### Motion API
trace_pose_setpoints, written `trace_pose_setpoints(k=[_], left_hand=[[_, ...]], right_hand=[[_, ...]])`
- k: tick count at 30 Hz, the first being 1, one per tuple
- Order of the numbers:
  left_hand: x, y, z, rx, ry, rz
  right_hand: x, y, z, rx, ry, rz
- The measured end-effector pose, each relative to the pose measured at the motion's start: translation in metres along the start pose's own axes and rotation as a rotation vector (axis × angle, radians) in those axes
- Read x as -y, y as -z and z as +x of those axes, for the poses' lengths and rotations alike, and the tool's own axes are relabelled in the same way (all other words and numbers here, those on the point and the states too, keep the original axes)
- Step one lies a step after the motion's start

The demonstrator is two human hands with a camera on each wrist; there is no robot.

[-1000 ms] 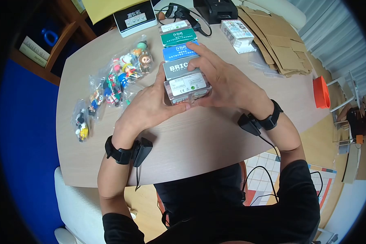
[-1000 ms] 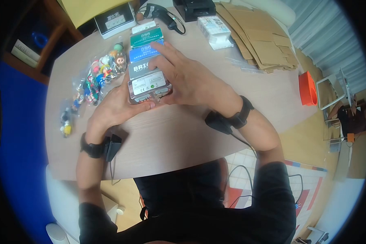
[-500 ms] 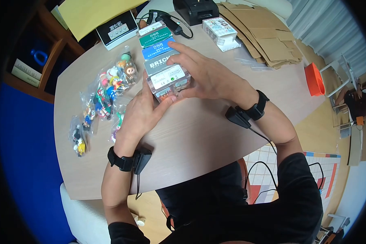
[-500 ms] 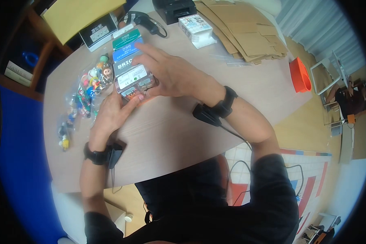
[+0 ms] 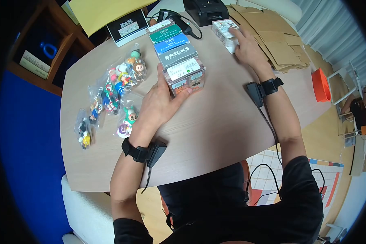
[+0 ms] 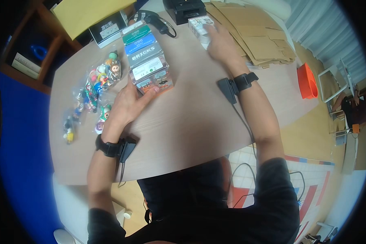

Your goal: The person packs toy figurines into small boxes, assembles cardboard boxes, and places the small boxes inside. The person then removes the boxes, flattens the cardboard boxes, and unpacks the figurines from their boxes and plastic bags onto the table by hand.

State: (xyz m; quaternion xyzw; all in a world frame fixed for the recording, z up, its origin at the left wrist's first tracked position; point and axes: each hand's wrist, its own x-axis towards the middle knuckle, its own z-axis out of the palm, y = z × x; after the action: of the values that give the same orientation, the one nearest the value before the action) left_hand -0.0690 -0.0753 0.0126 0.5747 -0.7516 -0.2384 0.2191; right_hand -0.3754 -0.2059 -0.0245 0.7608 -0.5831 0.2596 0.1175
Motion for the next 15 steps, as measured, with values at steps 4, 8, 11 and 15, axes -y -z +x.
trace_pose_setpoints(k=[4, 8, 11, 15], left_hand=[[-0.002, 0.001, -0.003, 0.023, 0.007, -0.056], [-0.004, 0.008, -0.016, -0.029, -0.046, 0.036], [0.0, 0.016, -0.029, 0.004, -0.022, 0.133], [0.001, 0.042, -0.05, 0.009, 0.012, 0.06]], right_hand=[[-0.014, -0.007, -0.001, 0.04, -0.009, 0.036], [-0.015, -0.003, 0.004, 0.068, -0.14, 0.085], [-0.022, -0.003, 0.005, 0.041, -0.146, 0.092], [-0.021, -0.002, 0.006, -0.073, -0.121, 0.149]])
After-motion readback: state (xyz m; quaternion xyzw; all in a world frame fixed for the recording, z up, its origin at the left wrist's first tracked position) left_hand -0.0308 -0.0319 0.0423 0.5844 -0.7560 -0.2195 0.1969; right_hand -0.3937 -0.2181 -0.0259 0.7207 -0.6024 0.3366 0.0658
